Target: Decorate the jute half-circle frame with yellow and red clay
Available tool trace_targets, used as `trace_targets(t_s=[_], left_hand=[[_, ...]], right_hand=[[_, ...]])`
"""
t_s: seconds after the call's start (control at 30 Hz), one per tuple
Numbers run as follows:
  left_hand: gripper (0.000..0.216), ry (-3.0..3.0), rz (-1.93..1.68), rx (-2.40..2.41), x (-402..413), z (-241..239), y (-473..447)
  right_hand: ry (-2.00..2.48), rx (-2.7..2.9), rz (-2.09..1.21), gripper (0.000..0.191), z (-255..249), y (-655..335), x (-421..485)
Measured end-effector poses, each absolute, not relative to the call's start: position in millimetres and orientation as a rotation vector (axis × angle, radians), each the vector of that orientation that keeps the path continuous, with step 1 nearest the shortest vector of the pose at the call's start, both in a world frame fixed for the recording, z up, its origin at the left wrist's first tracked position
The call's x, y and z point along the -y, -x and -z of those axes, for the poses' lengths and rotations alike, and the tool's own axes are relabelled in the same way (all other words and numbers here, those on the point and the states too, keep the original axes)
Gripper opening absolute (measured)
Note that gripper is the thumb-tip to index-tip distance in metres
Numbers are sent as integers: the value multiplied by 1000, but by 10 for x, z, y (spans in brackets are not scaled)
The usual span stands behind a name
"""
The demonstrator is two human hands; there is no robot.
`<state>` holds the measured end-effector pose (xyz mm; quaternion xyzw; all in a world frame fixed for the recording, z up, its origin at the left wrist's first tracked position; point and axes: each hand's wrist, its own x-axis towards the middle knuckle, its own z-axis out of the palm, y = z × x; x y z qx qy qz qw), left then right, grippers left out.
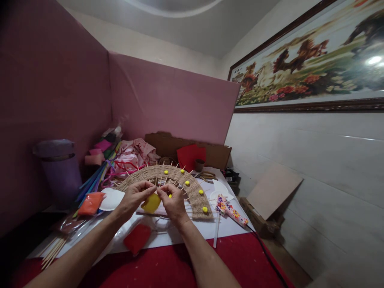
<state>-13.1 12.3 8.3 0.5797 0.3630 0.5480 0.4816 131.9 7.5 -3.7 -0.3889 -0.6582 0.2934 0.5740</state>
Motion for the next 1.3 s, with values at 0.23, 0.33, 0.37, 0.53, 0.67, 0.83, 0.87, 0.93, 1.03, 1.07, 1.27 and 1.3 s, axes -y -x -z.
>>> trace_targets(t_s=[0.23,0.33,0.37,0.53,0.67,0.83,0.87,0.93,1.03,1.07,1.27,1.3], left_hand=[[34,-1344,-1354,-877,-171,-64,168],[32,-1360,-1371,-875,-183,-61,184],[31,-1367,-1383,-872,-187,-59,192],[30,-1332,-1384,-845,-199,-49,221],[30,-1308,-1366,-845,-185,-53,198],[27,-1216,-1555,-858,-181,-121,214],[25,-1180,-1612,-875,-184,-142,232],[20,-1119,-1715,-917,-196,-179,276],[19,-1063,-1828,-939,-237,-206,337],[21,-1050,-1850,-932,-255,-207,352],[25,-1089,-1811,-882,-301,-172,339],[27,-1120,-1777,-878,-291,-161,318]], right_hand=[[913,1509,-625,20,33,-1350,-75],[932,1466,-654,20,31,-1357,-81],[930,1458,-673,21,29,-1356,-83],[879,1453,-816,21,4,-1328,-68],[874,1448,-800,21,-4,-1315,-54],[860,1307,-879,20,8,-1311,-75],[858,1284,-951,19,16,-1302,-74],[844,1276,-1124,19,37,-1265,-55],[812,1382,-1314,17,71,-1176,15],[815,1446,-1331,17,80,-1147,41],[898,1457,-1128,26,86,-1146,26],[889,1390,-1145,30,86,-1171,-2]])
